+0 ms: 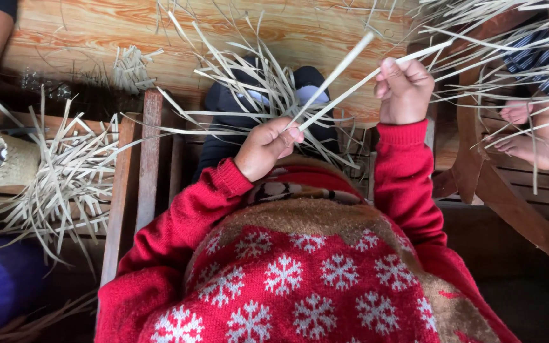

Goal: Weaving dried plant fibers to create a basket or container.

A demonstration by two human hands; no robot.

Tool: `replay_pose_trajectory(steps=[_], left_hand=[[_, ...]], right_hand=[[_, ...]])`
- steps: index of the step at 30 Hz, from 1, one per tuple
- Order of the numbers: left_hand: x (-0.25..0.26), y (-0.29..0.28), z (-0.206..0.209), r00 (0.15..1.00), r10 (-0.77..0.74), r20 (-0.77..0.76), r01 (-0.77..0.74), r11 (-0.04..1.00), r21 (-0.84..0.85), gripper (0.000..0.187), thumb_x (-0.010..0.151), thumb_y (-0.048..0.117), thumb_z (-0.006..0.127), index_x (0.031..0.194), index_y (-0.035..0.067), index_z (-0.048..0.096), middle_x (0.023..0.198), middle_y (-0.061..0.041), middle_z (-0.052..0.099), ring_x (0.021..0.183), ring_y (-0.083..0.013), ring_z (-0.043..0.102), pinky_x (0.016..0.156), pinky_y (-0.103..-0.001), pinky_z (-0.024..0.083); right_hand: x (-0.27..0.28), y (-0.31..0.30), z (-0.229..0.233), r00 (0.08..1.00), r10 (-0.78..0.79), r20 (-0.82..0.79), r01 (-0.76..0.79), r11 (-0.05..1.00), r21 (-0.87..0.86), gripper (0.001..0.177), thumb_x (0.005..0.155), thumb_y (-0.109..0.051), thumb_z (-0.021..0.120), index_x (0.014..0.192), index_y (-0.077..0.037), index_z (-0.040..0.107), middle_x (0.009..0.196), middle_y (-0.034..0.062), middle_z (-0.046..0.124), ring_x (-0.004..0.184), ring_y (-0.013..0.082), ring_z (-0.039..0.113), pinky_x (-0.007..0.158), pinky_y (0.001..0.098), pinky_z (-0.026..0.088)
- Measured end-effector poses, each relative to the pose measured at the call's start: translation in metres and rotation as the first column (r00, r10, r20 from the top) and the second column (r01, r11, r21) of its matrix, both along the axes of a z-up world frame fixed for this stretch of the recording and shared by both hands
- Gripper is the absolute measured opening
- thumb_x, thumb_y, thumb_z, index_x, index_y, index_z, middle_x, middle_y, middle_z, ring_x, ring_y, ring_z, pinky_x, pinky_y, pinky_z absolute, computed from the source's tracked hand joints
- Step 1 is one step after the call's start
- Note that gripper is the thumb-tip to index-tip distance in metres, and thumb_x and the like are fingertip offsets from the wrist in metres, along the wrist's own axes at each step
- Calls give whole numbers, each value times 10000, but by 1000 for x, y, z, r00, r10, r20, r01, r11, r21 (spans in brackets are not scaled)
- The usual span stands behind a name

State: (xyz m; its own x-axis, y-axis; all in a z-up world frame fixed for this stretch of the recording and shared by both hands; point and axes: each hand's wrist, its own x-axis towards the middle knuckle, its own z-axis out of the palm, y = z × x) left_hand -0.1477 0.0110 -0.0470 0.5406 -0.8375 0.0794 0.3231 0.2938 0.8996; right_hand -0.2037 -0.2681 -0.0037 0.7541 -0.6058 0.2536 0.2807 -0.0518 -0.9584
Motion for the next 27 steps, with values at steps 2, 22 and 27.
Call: replay_pose_trajectory(steps=[2,22,27], left_hand=[[2,1,-8,1000,29,-5,-29,999,30,205,1069,142,503,929,89,643,789,12,440,613,-55,338,517,-177,307],[21,30,20,970,-86,227,41,980,196,434,1061,452,393,927,112,627,558,24,383,511,-69,359,537,-199,313],[19,30,25,974,-132,183,93,974,204,457,1035,499,389,996,112,628,628,5,441,524,-79,368,492,-216,309]], right_hand=[[-3,-7,0,1000,-16,15,15,998,66,200,984,-99,725,788,-70,695,690,76,685,453,108,541,408,192,395],[33,78,54,873,479,-94,-486,871,-74,207,1000,-53,667,1201,-59,619,906,22,588,507,18,345,386,149,264],[37,78,48,926,358,-123,-356,934,40,100,996,-92,670,923,-27,649,772,118,667,426,57,404,381,184,270]])
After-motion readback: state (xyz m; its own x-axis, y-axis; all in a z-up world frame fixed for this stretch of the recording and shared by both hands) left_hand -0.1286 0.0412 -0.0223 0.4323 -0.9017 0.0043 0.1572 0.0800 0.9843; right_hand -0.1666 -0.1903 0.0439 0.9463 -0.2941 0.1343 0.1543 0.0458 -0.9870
